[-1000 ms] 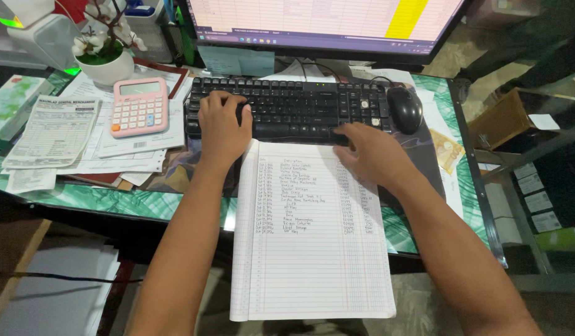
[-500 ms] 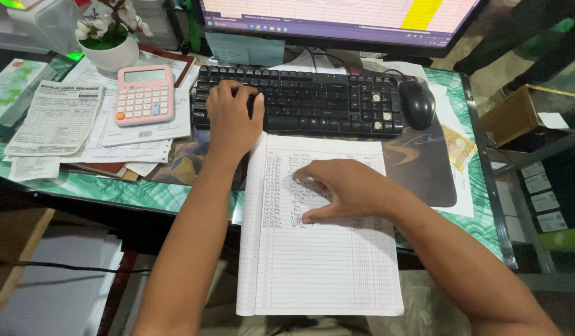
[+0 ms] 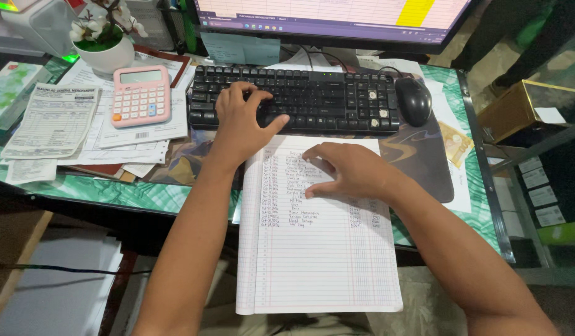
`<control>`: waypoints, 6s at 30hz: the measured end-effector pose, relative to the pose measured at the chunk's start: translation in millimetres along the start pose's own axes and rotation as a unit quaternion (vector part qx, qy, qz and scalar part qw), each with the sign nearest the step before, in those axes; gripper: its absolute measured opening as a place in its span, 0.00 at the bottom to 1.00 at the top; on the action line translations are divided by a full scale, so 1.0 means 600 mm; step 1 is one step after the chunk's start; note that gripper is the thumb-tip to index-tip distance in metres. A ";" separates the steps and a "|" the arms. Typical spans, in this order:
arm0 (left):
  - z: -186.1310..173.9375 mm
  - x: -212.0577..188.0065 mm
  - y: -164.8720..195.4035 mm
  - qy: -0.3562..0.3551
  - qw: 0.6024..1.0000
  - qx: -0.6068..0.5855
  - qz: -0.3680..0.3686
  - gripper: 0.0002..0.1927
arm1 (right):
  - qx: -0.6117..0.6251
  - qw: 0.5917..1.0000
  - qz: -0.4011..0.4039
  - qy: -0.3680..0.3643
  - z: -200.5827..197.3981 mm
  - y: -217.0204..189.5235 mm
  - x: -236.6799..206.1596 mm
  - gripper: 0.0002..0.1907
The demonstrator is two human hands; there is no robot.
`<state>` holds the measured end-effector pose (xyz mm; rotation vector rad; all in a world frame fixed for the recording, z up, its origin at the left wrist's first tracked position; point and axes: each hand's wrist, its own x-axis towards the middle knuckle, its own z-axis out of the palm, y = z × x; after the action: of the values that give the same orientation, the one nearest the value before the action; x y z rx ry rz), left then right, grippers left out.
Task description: The person types entries from a handwritten ledger into a spreadsheet on a desktop computer, using the keyboard and mouse. They occasionally point at lines in the notebook to track their place while entering the data.
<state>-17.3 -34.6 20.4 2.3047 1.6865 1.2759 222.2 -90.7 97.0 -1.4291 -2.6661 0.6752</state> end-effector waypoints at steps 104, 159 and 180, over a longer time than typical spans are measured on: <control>-0.008 -0.001 0.062 -0.104 0.994 -0.016 0.030 0.34 | 0.020 0.976 0.016 -0.214 -0.062 0.049 -0.073 0.57; -0.046 -0.037 -0.041 0.129 0.985 0.113 -0.011 0.14 | -0.072 0.924 -0.154 0.342 0.074 -0.055 0.187 0.18; -0.020 -0.063 -0.044 0.112 0.986 0.124 -0.008 0.19 | -0.117 0.944 -0.141 0.274 0.051 0.021 0.142 0.20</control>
<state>-48.5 -58.9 -5.9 2.3445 2.0368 1.4468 176.3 -27.3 50.3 -1.0345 -2.4638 -0.0653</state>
